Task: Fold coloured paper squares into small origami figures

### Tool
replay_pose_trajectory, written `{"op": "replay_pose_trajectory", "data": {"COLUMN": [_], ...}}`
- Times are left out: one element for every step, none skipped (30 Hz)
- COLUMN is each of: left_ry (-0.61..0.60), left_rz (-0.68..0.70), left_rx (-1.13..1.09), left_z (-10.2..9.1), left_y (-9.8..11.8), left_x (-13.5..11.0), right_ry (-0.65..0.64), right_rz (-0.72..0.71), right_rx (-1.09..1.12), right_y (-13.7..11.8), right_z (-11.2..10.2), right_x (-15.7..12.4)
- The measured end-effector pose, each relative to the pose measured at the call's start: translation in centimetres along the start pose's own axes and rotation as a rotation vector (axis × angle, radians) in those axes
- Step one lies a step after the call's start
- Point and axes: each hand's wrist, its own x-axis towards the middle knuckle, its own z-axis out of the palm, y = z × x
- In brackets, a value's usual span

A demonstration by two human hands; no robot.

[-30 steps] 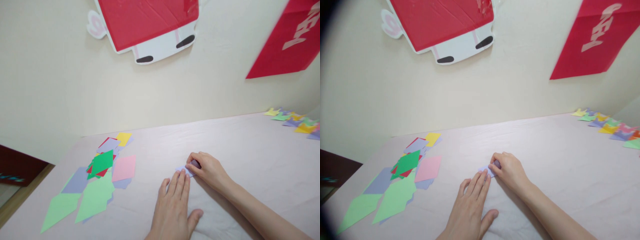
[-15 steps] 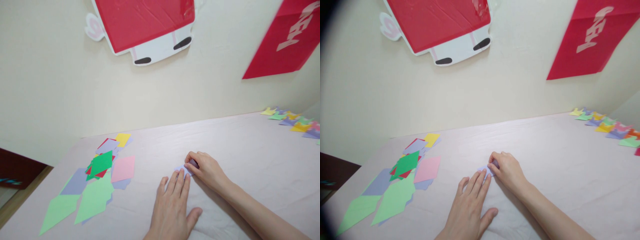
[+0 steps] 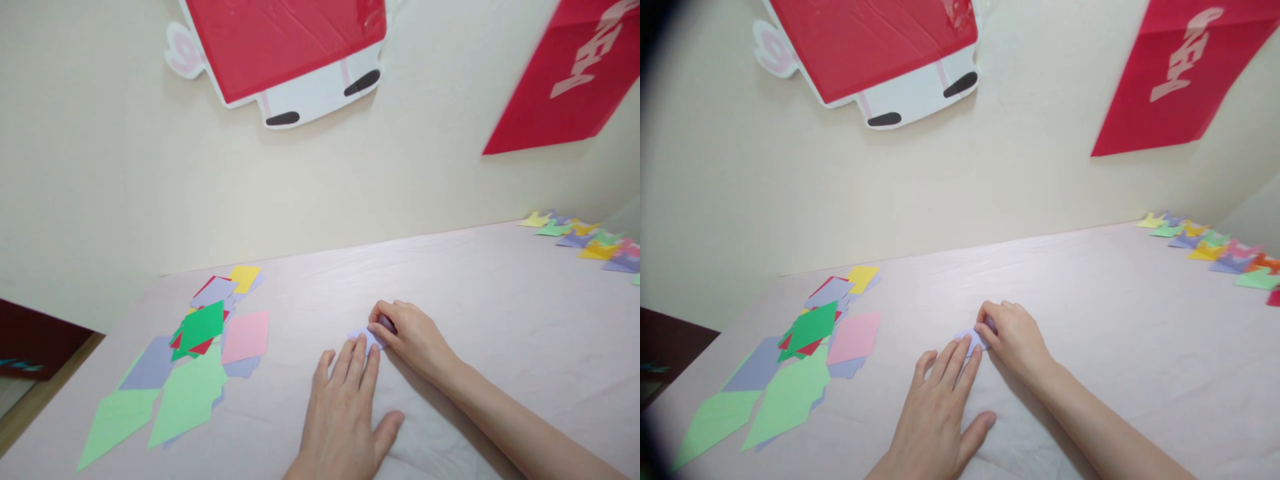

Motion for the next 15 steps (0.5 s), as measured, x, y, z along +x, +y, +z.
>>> {"op": "replay_pose_trajectory", "data": {"left_ry": [-0.016, -0.03, -0.041, -0.052, -0.059, -0.065, -0.068, -0.069, -0.07, -0.069, -0.066, -0.064, -0.061, -0.059, -0.057], "left_rz": [-0.006, -0.013, -0.018, -0.022, -0.025, -0.027, -0.028, -0.028, -0.026, -0.023, -0.019, -0.016, -0.014, -0.012, -0.011], "left_rx": [-0.01, -0.019, -0.028, -0.036, -0.043, -0.049, -0.053, -0.055, -0.056, -0.055, -0.054, -0.054, -0.053, -0.053, -0.054], "left_z": [-0.12, -0.24, -0.35, -0.45, -0.53, -0.59, -0.64, -0.67, -0.69, -0.71, -0.73, -0.76, -0.79, -0.81, -0.83], "left_y": [0.07, 0.13, 0.18, 0.21, 0.22, 0.22, 0.2, 0.17, 0.13, 0.09, 0.06, 0.02, 0.0, -0.02, -0.03], "left_x": [0.06, 0.12, 0.18, 0.24, 0.29, 0.32, 0.35, 0.38, 0.39, 0.4, 0.41, 0.42, 0.43, 0.43, 0.43], "right_ry": [0.001, 0.001, -0.001, -0.003, -0.004, -0.002, 0.0, 0.004, 0.008, 0.012, 0.014, 0.014, 0.012, 0.01, 0.01], "right_rz": [-0.001, -0.001, 0.0, -0.001, -0.001, -0.002, -0.004, -0.007, -0.013, -0.02, -0.026, -0.032, -0.037, -0.046, -0.062], "right_rx": [-0.001, -0.001, -0.001, 0.0, 0.001, 0.001, 0.001, 0.0, -0.001, 0.001, 0.009, 0.023, 0.041, 0.062, 0.083], "right_y": [-0.01, -0.02, -0.02, 0.0, 0.03, 0.07, 0.11, 0.16, 0.21, 0.23, 0.24, 0.21, 0.15, 0.06, -0.04], "right_z": [0.0, 0.01, 0.04, 0.09, 0.15, 0.21, 0.26, 0.28, 0.27, 0.21, 0.1, -0.04, -0.21, -0.37, -0.49], "right_x": [-0.01, -0.02, -0.02, -0.01, 0.01, 0.04, 0.06, 0.08, 0.07, 0.04, -0.03, -0.14, -0.3, -0.48, -0.69]}}
